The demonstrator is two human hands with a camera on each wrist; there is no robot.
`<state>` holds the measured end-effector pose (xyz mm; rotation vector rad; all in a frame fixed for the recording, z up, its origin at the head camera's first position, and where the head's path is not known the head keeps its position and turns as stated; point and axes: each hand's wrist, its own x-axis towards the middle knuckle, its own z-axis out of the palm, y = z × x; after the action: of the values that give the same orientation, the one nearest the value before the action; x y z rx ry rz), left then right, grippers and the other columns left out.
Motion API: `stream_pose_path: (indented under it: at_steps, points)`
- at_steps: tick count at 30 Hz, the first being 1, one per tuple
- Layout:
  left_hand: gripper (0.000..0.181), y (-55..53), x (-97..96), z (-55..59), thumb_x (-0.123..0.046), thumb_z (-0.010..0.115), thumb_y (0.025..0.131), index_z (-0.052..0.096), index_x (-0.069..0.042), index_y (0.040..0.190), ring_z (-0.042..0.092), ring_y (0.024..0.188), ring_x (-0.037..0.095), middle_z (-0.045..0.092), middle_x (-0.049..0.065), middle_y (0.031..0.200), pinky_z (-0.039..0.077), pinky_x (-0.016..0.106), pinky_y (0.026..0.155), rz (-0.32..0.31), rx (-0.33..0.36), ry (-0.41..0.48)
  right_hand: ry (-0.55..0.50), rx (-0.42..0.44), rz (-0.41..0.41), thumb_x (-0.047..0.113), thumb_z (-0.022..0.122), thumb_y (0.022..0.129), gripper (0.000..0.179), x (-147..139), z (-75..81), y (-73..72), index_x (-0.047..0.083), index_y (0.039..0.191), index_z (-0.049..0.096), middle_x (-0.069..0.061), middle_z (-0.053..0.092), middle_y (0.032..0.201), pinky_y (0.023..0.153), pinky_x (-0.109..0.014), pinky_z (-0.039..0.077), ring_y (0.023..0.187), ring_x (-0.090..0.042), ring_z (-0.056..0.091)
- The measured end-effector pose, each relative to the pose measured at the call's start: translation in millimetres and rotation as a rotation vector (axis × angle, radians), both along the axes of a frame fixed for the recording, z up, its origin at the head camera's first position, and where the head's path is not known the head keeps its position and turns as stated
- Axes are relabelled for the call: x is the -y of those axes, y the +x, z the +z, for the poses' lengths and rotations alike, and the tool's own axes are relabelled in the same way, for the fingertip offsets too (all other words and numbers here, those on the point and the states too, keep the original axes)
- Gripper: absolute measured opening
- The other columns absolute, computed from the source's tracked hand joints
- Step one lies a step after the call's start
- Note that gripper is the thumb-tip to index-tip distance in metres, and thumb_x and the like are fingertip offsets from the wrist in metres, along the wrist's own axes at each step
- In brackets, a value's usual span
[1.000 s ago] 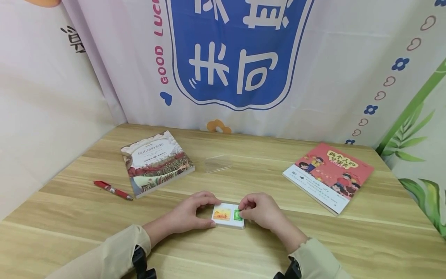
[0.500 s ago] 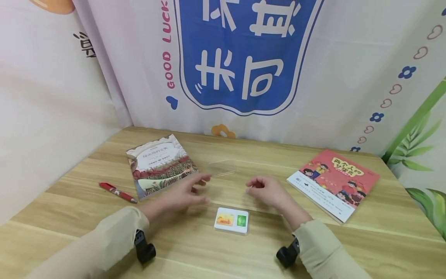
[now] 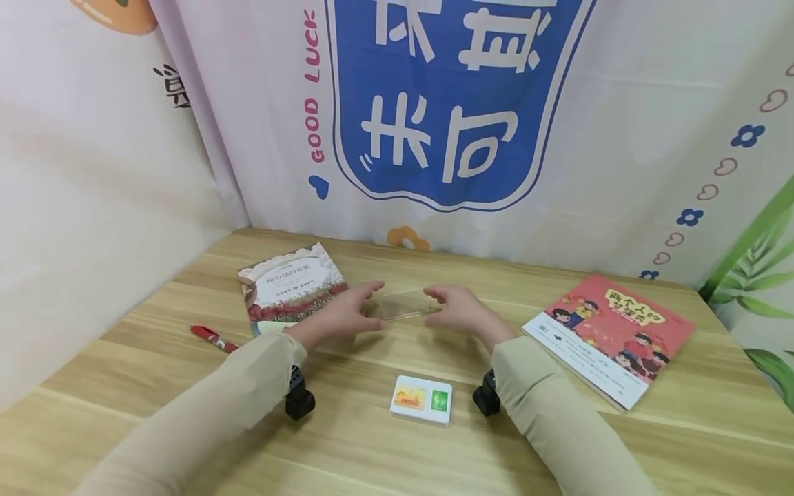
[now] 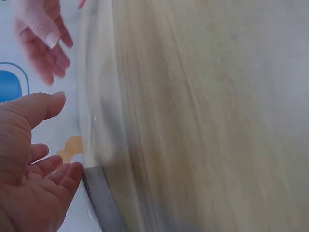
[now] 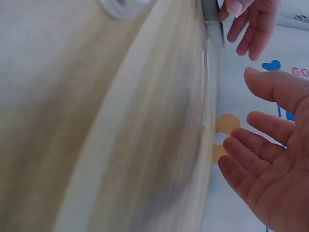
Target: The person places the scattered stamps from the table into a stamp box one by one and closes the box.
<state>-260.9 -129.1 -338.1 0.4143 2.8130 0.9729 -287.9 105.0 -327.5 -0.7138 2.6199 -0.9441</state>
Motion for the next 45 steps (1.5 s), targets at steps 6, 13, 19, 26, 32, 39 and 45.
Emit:
stream_pose_path:
  at_steps: [6,13,19,26,32,39,45]
  points:
    - [0.079,-1.9,-12.1,-11.8,-0.023,0.071,0.080,0.029,-0.006,0.144,0.034,0.132,0.031,0.031,0.014,0.148,0.027,0.044,0.109,-0.014,-0.027,-0.012,0.060,0.021,0.037,0.022,0.068,0.082,0.071,12,-5.7,-7.1,0.006,0.142,0.035,-0.018,0.036,0.144,0.105,-0.054,0.029,0.130,-0.039,0.035]
    - [0.077,-4.4,-23.2,-18.8,-0.023,0.066,0.081,0.026,-0.004,0.145,0.024,0.137,0.034,0.020,0.019,0.151,0.022,0.049,0.110,0.092,-0.047,-0.022,0.078,0.017,0.033,0.021,0.067,0.082,0.071,22,-12.3,-18.9,0.003,0.142,0.034,-0.019,0.036,0.144,0.108,-0.050,0.027,0.131,-0.038,0.034]
    - [0.076,-8.5,-31.7,-20.3,-0.016,0.063,0.082,0.024,0.004,0.143,0.026,0.136,0.034,0.024,0.022,0.149,0.021,0.045,0.111,0.163,-0.007,-0.051,0.069,-0.028,0.052,0.020,0.069,0.080,0.073,27,-15.9,-27.1,-0.003,0.140,0.034,-0.022,0.038,0.142,0.109,-0.047,0.026,0.131,-0.037,0.034]
    - [0.068,-8.5,-36.7,-22.4,-0.011,0.063,0.082,0.031,0.006,0.140,0.035,0.131,0.033,0.036,0.021,0.143,0.027,0.041,0.110,0.200,-0.029,-0.048,0.075,-0.073,0.023,0.016,0.068,0.081,0.067,26,-20.0,-27.7,-0.004,0.137,0.037,-0.022,0.041,0.139,0.109,-0.048,0.026,0.130,-0.038,0.034]
    - [0.062,-6.6,-37.8,-25.0,-0.011,0.064,0.083,0.038,0.006,0.137,0.040,0.128,0.035,0.043,0.022,0.138,0.030,0.043,0.108,0.208,-0.079,-0.023,0.032,-0.054,-0.027,0.013,0.070,0.079,0.062,25,-20.9,-28.7,-0.002,0.134,0.044,-0.021,0.044,0.138,0.108,-0.048,0.027,0.129,-0.038,0.036]
    - [0.057,-2.2,-36.1,-29.6,-0.016,0.063,0.087,0.041,0.004,0.135,0.044,0.124,0.035,0.044,0.022,0.135,0.034,0.045,0.105,0.142,-0.146,-0.009,-0.037,0.036,-0.068,0.012,0.072,0.077,0.065,19,-18.0,-27.9,-0.001,0.135,0.043,-0.020,0.043,0.139,0.107,-0.046,0.031,0.128,-0.035,0.039]
    - [0.061,-0.1,-30.5,-32.9,-0.022,0.063,0.086,0.040,0.002,0.137,0.042,0.126,0.033,0.043,0.020,0.138,0.033,0.044,0.106,0.105,-0.148,0.072,-0.073,0.109,-0.084,0.007,0.071,0.076,0.069,13,-13.0,-22.6,0.001,0.137,0.040,-0.019,0.043,0.139,0.104,-0.047,0.034,0.124,-0.036,0.043]
